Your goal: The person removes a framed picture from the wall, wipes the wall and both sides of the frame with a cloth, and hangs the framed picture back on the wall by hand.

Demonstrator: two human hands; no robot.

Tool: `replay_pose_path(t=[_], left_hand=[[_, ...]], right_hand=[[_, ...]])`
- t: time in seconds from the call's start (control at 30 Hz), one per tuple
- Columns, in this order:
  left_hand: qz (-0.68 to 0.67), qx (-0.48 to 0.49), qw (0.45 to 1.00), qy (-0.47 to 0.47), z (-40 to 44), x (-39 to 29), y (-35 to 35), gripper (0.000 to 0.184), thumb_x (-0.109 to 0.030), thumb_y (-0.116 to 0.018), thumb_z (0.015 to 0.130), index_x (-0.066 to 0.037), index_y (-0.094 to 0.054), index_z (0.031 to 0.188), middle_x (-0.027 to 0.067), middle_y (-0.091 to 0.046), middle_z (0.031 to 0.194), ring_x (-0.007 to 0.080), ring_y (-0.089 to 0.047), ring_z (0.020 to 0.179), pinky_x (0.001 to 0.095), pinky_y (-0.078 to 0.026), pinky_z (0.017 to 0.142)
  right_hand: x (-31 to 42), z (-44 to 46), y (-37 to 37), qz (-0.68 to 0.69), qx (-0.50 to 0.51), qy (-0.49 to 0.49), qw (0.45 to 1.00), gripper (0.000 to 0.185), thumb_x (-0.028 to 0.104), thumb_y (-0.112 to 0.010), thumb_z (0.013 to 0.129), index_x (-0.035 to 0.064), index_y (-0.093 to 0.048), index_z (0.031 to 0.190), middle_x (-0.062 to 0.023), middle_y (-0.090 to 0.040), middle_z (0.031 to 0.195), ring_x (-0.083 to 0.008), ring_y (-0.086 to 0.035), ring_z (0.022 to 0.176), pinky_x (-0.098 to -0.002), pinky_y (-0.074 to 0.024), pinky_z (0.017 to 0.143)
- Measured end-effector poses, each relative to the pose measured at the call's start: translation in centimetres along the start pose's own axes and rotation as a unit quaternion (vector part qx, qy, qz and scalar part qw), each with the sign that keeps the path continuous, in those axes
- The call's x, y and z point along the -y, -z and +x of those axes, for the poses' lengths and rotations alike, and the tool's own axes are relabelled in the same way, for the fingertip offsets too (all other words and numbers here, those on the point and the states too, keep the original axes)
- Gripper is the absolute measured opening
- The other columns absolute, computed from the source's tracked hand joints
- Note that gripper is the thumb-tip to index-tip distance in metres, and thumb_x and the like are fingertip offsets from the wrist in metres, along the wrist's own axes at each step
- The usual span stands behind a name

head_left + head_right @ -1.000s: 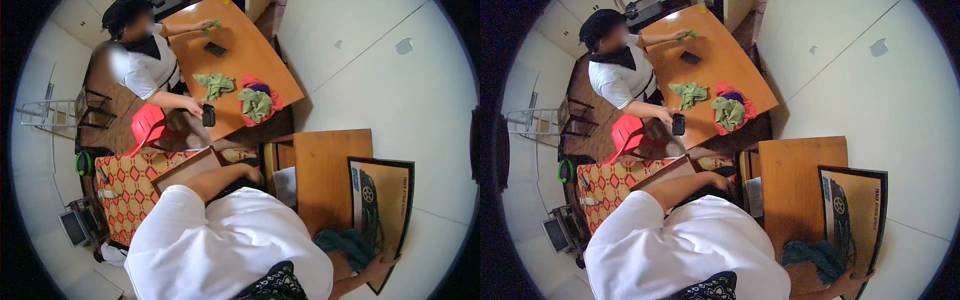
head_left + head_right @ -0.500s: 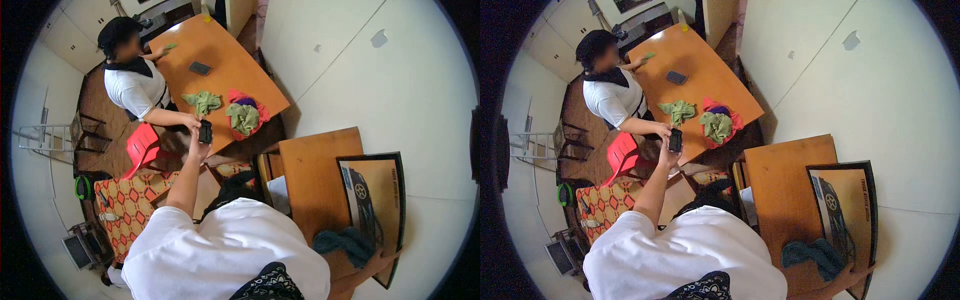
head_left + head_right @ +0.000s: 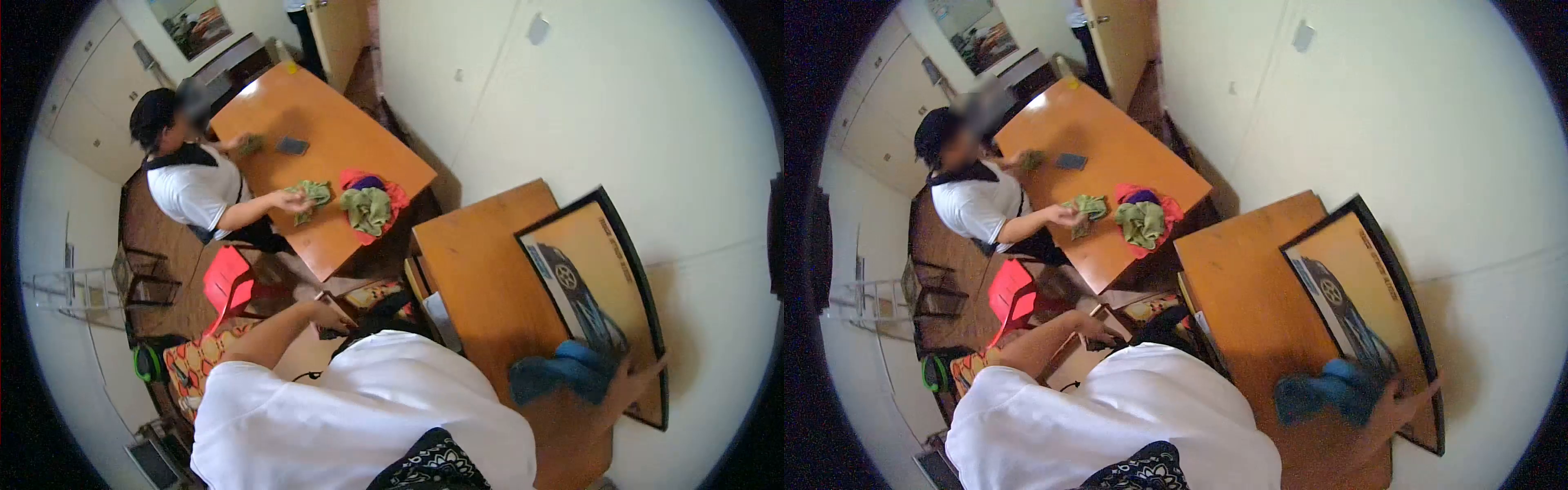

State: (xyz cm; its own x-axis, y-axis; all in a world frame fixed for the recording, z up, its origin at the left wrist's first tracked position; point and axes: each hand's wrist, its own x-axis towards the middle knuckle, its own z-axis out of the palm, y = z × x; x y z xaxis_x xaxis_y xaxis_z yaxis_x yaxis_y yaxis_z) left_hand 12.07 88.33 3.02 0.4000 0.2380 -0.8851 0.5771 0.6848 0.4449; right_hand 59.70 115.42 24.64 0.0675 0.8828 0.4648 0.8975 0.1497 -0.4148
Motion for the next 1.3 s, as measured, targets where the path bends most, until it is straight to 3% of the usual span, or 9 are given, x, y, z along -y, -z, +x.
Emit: replay_pose_path(t=[0.2, 0.33, 0.53, 0.63, 0.83, 0.97, 1.1, 1.2, 1.3], left_hand=[[0.222, -0.036, 0.973, -0.056, 4.7, -1.3, -0.5, 0.057, -0.040, -0.037, 0.092, -0.006, -0.030, 0.137, 0.0193, -0.046, 0.128, 0.0299, -0.050, 0.111, 0.0365, -0.036, 0.095], [0.255, -0.084, 0.946, -0.181, 4.6, -4.2, 0.3, 0.047, -0.040, -0.044, 0.087, -0.003, -0.048, 0.116, 0.0225, -0.059, 0.100, 0.0353, -0.057, 0.095, 0.0423, -0.043, 0.082], [0.330, -0.335, 0.881, -0.051, 7.5, -6.0, -1.4, 0.029, -0.028, -0.058, 0.076, -0.004, -0.059, 0.091, 0.0209, -0.062, 0.088, 0.0364, -0.060, 0.085, 0.0462, -0.045, 0.076], [0.286, -0.289, 0.907, 0.113, 6.0, -11.8, -2.1, 0.046, -0.026, -0.059, 0.075, -0.008, -0.052, 0.117, 0.0194, -0.063, 0.097, 0.0343, -0.060, 0.092, 0.0425, -0.046, 0.080], [-0.187, -0.058, 0.962, -0.188, 4.4, -9.0, -0.8, 0.036, -0.016, -0.060, 0.077, -0.006, -0.057, 0.112, 0.0194, -0.063, 0.100, 0.0325, -0.060, 0.082, 0.0350, -0.048, 0.077], [0.261, -0.341, 0.896, -0.116, 5.7, -9.7, -0.2, 0.022, -0.014, -0.056, 0.074, -0.001, -0.067, 0.087, 0.0243, -0.063, 0.081, 0.0380, -0.062, 0.077, 0.0451, -0.048, 0.074], [0.429, -0.227, 0.874, 0.004, 2.5, -16.6, 0.5, 0.024, -0.019, -0.053, 0.074, -0.001, -0.066, 0.085, 0.0210, -0.063, 0.087, 0.0342, -0.063, 0.081, 0.0432, -0.048, 0.074], [0.290, -0.248, 0.890, -0.250, -3.7, -23.7, 4.1, 0.020, -0.019, -0.055, 0.081, -0.002, -0.064, 0.086, 0.0179, -0.063, 0.083, 0.0271, -0.060, 0.075, 0.0377, -0.046, 0.067], [0.243, -0.475, 0.725, -0.436, -10.0, -33.7, 5.6, 0.018, -0.017, -0.058, 0.084, 0.000, -0.062, 0.090, 0.0148, -0.062, 0.083, 0.0240, -0.059, 0.071, 0.0335, -0.046, 0.068]], right_hand=[[0.3, -0.2, -0.9, -0.003, -0.063, 0.016, 0.998, 0.071, 0.012, -0.057, 0.081, 0.0074, -0.018, 0.141, -0.0280, -0.052, 0.114, -0.0345, -0.055, 0.102, -0.0396, -0.0415, 0.089], [2.4, -0.2, 0.5, 0.115, 0.011, -0.104, 0.988, 0.072, 0.004, -0.056, 0.079, 0.0114, -0.019, 0.141, -0.0121, -0.053, 0.063, -0.0192, -0.051, 0.056, -0.0319, -0.0439, 0.062], [2.3, -0.1, 0.6, 0.108, 0.009, -0.103, 0.989, 0.074, 0.003, -0.056, 0.079, 0.0136, -0.017, 0.141, -0.0091, -0.046, 0.049, -0.0178, -0.043, 0.044, -0.0318, -0.0407, 0.051], [2.1, -0.1, 0.7, 0.104, 0.006, -0.079, 0.991, 0.074, 0.004, -0.056, 0.080, 0.0108, -0.016, 0.141, -0.0110, -0.048, 0.050, -0.0231, -0.046, 0.042, -0.0342, -0.0394, 0.047], [1.8, 0.0, 1.2, 0.088, 0.039, -0.084, 0.992, 0.075, 0.007, -0.057, 0.079, 0.0085, -0.014, 0.140, -0.0115, -0.051, 0.051, -0.0296, -0.051, 0.044, -0.0386, -0.0400, 0.044], [1.7, 0.1, 1.2, 0.082, 0.049, -0.094, 0.991, 0.076, 0.007, -0.058, 0.076, 0.0065, -0.015, 0.139, -0.0119, -0.051, 0.051, -0.0298, -0.054, 0.046, -0.0378, -0.0428, 0.046], [1.5, 0.0, 0.9, 0.117, 0.032, -0.076, 0.990, 0.078, 0.006, -0.060, 0.075, 0.0066, -0.015, 0.139, -0.0122, -0.051, 0.051, -0.0300, -0.054, 0.046, -0.0375, -0.0431, 0.046], [1.4, -0.1, 1.2, 0.132, 0.038, -0.065, 0.988, 0.079, 0.005, -0.060, 0.075, 0.0072, -0.014, 0.139, -0.0121, -0.051, 0.051, -0.0287, -0.054, 0.046, -0.0363, -0.0434, 0.047], [1.5, -0.1, 1.1, 0.160, 0.040, -0.073, 0.984, 0.081, 0.004, -0.061, 0.074, 0.0079, -0.014, 0.140, -0.0108, -0.050, 0.052, -0.0246, -0.051, 0.045, -0.0333, -0.0434, 0.048]])
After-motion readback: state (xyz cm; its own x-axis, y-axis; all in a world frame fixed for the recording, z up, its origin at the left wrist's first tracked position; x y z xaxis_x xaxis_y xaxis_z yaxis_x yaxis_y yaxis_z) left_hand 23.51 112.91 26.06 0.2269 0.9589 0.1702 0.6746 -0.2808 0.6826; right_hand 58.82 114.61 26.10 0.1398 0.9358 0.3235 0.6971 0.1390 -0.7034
